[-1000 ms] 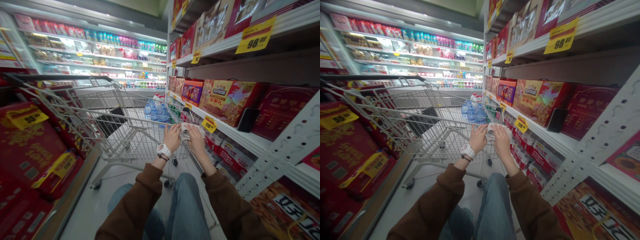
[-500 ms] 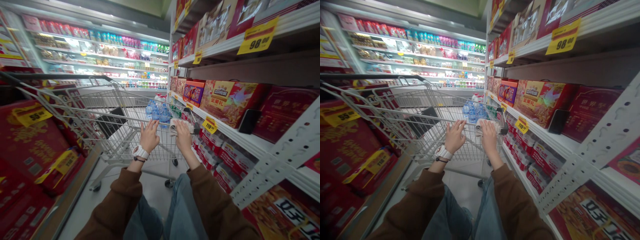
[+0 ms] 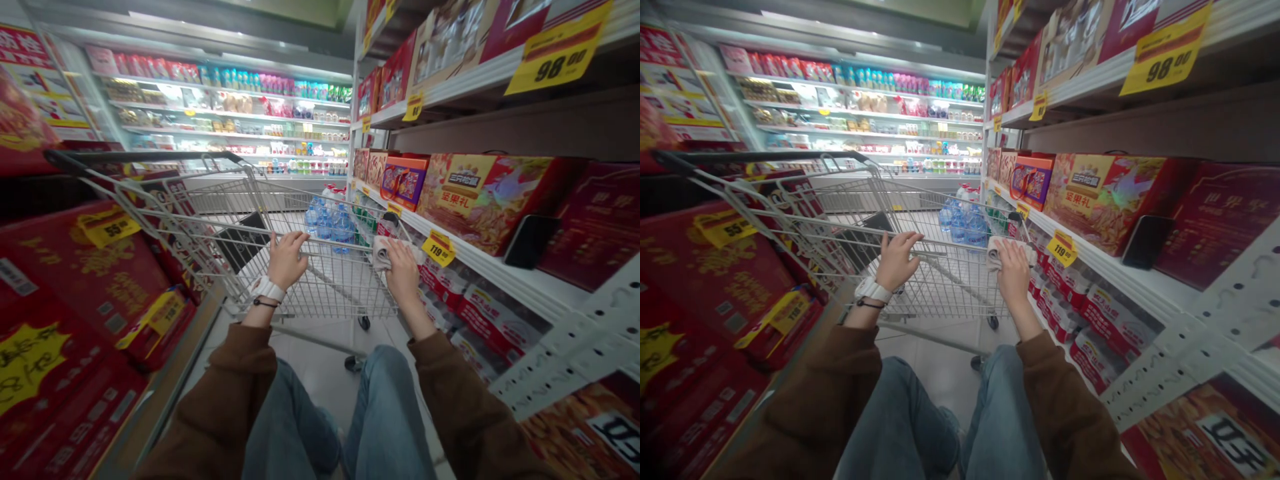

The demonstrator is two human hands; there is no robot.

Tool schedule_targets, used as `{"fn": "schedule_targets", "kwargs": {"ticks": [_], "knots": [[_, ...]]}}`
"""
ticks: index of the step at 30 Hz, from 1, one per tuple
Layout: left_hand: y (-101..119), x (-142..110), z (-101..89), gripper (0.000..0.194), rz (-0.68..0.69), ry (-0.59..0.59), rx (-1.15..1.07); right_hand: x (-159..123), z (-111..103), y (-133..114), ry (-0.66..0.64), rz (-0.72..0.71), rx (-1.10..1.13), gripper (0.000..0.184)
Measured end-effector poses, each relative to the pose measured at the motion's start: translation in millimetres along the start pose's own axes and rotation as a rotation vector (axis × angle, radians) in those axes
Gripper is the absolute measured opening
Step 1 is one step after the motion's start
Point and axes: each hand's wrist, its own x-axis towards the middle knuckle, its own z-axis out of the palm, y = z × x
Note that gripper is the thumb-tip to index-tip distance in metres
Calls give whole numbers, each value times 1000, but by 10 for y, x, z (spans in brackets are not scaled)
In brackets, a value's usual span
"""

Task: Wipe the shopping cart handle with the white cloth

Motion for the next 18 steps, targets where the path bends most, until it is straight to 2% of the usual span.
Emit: {"fn": "schedule_targets", "kwargs": {"ticks": [3, 7, 10, 13, 18], "knots": [[75, -7, 26, 52, -9, 6, -33, 96, 114, -386, 7, 32, 36, 76], [137, -62, 10, 54, -24, 25, -41, 197, 241, -948, -59, -82, 113, 77], [150, -122, -35, 55, -24, 20, -30, 211, 253, -1107, -102, -178, 157, 82], [157, -179, -72, 57, -26, 19, -31, 139, 190, -945, -105, -225, 158, 87], [225, -229, -70, 57, -37, 42, -60, -118, -8, -254, -34, -156, 109, 92]]}}
